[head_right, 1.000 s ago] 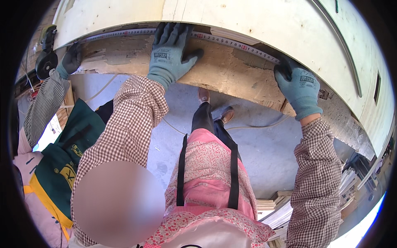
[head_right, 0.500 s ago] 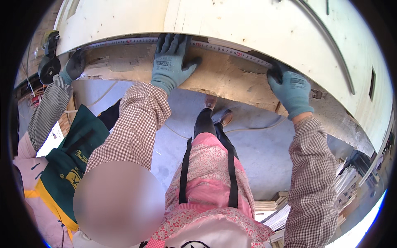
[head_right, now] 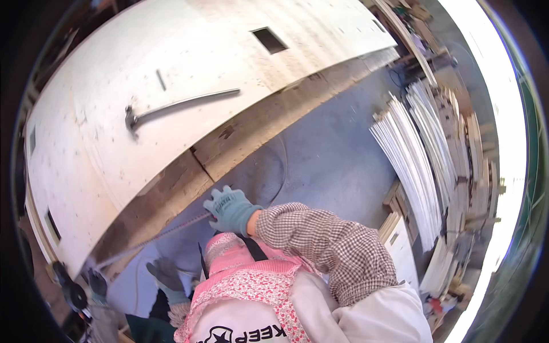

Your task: The person measures a large curved wooden panel using a tape measure and a hammer. They repeatedly extend the tape measure along the panel's edge, hold it in place, and use the hammer to mark or adjust the measurement points.

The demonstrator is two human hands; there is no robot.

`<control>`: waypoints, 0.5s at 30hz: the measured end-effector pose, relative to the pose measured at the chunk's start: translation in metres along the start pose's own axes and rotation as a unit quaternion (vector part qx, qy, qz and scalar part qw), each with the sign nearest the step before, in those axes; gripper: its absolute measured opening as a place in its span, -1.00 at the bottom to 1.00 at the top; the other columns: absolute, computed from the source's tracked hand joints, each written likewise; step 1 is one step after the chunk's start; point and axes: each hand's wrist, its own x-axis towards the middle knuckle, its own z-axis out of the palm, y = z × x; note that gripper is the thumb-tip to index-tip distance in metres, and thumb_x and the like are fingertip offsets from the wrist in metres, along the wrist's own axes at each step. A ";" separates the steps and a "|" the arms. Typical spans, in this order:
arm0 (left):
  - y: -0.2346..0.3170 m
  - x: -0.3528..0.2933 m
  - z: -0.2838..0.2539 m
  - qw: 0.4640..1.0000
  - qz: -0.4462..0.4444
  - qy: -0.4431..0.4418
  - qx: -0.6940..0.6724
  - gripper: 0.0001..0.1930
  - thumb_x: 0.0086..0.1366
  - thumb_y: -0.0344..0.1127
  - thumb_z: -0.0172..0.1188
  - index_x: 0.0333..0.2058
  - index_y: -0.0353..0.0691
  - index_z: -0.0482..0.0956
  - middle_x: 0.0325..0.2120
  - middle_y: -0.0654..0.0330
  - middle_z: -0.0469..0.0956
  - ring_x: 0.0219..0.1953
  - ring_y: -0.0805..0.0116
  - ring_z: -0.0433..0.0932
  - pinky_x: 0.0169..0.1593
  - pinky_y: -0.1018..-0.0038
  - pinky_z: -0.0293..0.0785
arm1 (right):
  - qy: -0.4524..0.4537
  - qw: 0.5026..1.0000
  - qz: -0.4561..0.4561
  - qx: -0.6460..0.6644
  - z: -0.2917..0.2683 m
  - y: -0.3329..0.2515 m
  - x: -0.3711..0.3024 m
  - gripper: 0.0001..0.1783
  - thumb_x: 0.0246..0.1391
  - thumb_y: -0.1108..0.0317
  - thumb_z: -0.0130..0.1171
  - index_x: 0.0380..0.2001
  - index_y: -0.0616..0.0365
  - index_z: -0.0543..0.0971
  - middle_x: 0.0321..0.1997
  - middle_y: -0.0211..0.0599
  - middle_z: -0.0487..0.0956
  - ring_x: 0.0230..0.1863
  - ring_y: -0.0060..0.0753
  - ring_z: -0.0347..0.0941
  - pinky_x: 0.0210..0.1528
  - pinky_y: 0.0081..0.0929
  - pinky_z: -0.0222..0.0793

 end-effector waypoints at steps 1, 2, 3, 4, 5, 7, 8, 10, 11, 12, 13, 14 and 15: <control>-0.004 -0.004 0.037 0.994 -0.024 0.103 0.036 -0.38 0.28 0.00 -0.08 0.17 -0.25 0.04 0.09 0.08 0.15 0.07 0.21 0.24 0.12 0.30 0.20 | -0.002 1.000 0.003 0.016 0.001 0.006 -0.023 -0.54 -0.14 -0.03 0.08 -0.17 -0.04 0.45 -0.15 -0.20 0.39 -0.10 -0.13 0.34 -0.16 -0.20 0.34; -0.009 0.000 0.071 0.977 -0.028 0.187 0.100 -0.40 0.28 -0.01 -0.08 0.16 -0.26 0.05 0.08 0.07 0.17 0.05 0.20 0.26 0.11 0.30 0.21 | -0.004 1.000 0.017 0.020 -0.004 0.017 -0.043 -0.54 -0.13 -0.02 0.07 -0.17 -0.04 0.45 -0.15 -0.20 0.39 -0.10 -0.13 0.34 -0.14 -0.21 0.34; -0.010 0.004 0.107 0.957 -0.027 0.240 0.159 -0.41 0.28 -0.01 -0.08 0.14 -0.26 0.07 0.06 0.07 0.19 0.04 0.20 0.27 0.10 0.30 0.23 | -0.004 0.999 0.020 0.027 -0.008 0.028 -0.062 -0.54 -0.13 -0.02 0.06 -0.16 -0.05 0.45 -0.15 -0.20 0.40 -0.11 -0.13 0.35 -0.13 -0.22 0.33; -0.012 0.006 0.141 0.945 -0.028 0.259 0.198 -0.42 0.28 -0.01 -0.09 0.13 -0.26 0.09 0.05 0.06 0.21 0.02 0.20 0.29 0.09 0.30 0.25 | -0.003 0.999 0.029 0.033 -0.003 0.038 -0.084 -0.54 -0.13 -0.02 0.06 -0.16 -0.05 0.45 -0.15 -0.20 0.40 -0.12 -0.13 0.36 -0.12 -0.24 0.33; -0.018 0.010 0.171 0.945 -0.017 0.241 0.220 -0.44 0.29 -0.01 -0.09 0.12 -0.27 0.10 0.03 0.06 0.23 0.00 0.19 0.31 0.07 0.29 0.26 | 0.014 0.996 0.059 0.069 -0.002 0.048 -0.104 -0.55 -0.13 -0.01 0.05 -0.16 -0.06 0.46 -0.15 -0.22 0.40 -0.11 -0.14 0.37 -0.11 -0.25 0.33; -0.026 0.017 0.232 0.945 0.008 0.202 0.259 -0.46 0.29 -0.01 -0.10 0.10 -0.27 0.14 0.00 0.05 0.27 -0.03 0.19 0.35 0.05 0.29 0.29 | 0.066 0.985 0.078 0.140 0.002 0.074 -0.133 -0.59 -0.12 0.04 0.06 -0.20 -0.03 0.48 -0.18 -0.22 0.42 -0.14 -0.16 0.38 -0.11 -0.30 0.33; -0.034 0.026 0.264 0.947 0.009 0.161 0.277 -0.47 0.29 -0.02 -0.10 0.08 -0.28 0.15 -0.01 0.04 0.29 -0.05 0.18 0.36 0.04 0.29 0.31 | 0.109 0.975 0.095 0.171 0.016 0.090 -0.154 -0.63 -0.11 0.08 0.07 -0.22 0.01 0.49 -0.22 -0.22 0.43 -0.17 -0.16 0.39 -0.12 -0.34 0.33; -0.049 0.038 0.325 0.947 0.035 0.098 0.303 -0.50 0.30 -0.02 -0.10 0.06 -0.28 0.19 -0.04 0.03 0.33 -0.08 0.18 0.40 0.02 0.28 0.34 | 0.141 0.953 0.104 0.247 0.039 0.119 -0.179 -0.62 -0.10 0.07 0.07 -0.21 -0.01 0.48 -0.20 -0.22 0.44 -0.14 -0.16 0.39 -0.09 -0.34 0.32; -0.060 0.045 0.356 0.948 0.042 0.060 0.310 -0.51 0.30 -0.02 -0.11 0.05 -0.28 0.20 -0.06 0.02 0.35 -0.10 0.18 0.42 0.00 0.28 0.36 | 0.135 0.938 0.121 0.294 0.049 0.133 -0.193 -0.58 -0.10 0.01 0.06 -0.17 -0.07 0.47 -0.14 -0.24 0.44 -0.09 -0.16 0.39 -0.05 -0.30 0.31; -0.070 0.053 0.384 0.945 0.050 0.020 0.322 -0.51 0.31 -0.02 -0.11 0.03 -0.29 0.22 -0.07 0.02 0.37 -0.11 0.17 0.43 -0.01 0.28 0.37 | 0.136 0.928 0.130 0.321 0.059 0.145 -0.204 -0.58 -0.08 0.03 0.05 -0.15 -0.04 0.46 -0.14 -0.21 0.44 -0.09 -0.15 0.39 -0.03 -0.32 0.30; -0.082 0.061 0.414 0.941 0.062 -0.016 0.332 -0.52 0.31 -0.02 -0.11 0.02 -0.29 0.24 -0.09 0.01 0.39 -0.13 0.17 0.45 -0.02 0.27 0.39 | 0.157 0.920 0.119 0.338 0.068 0.160 -0.217 -0.61 -0.05 0.07 0.04 -0.15 -0.02 0.46 -0.11 -0.22 0.44 -0.09 -0.15 0.39 -0.03 -0.31 0.30; -0.098 0.069 0.440 0.937 0.071 -0.057 0.337 -0.53 0.31 -0.03 -0.12 0.01 -0.29 0.26 -0.10 0.01 0.41 -0.15 0.17 0.47 -0.03 0.27 0.41 | 0.191 0.902 0.115 0.369 0.079 0.176 -0.229 -0.62 -0.05 0.09 0.05 -0.17 0.01 0.46 -0.14 -0.21 0.46 -0.11 -0.14 0.41 -0.04 -0.31 0.30; -0.115 0.079 0.466 0.933 0.076 -0.109 0.336 -0.54 0.31 -0.03 -0.12 0.00 -0.30 0.27 -0.12 0.00 0.43 -0.16 0.16 0.49 -0.04 0.27 0.42 | 0.224 0.882 0.111 0.400 0.087 0.193 -0.241 -0.63 -0.04 0.11 0.06 -0.19 0.04 0.47 -0.17 -0.19 0.48 -0.13 -0.12 0.42 -0.05 -0.32 0.31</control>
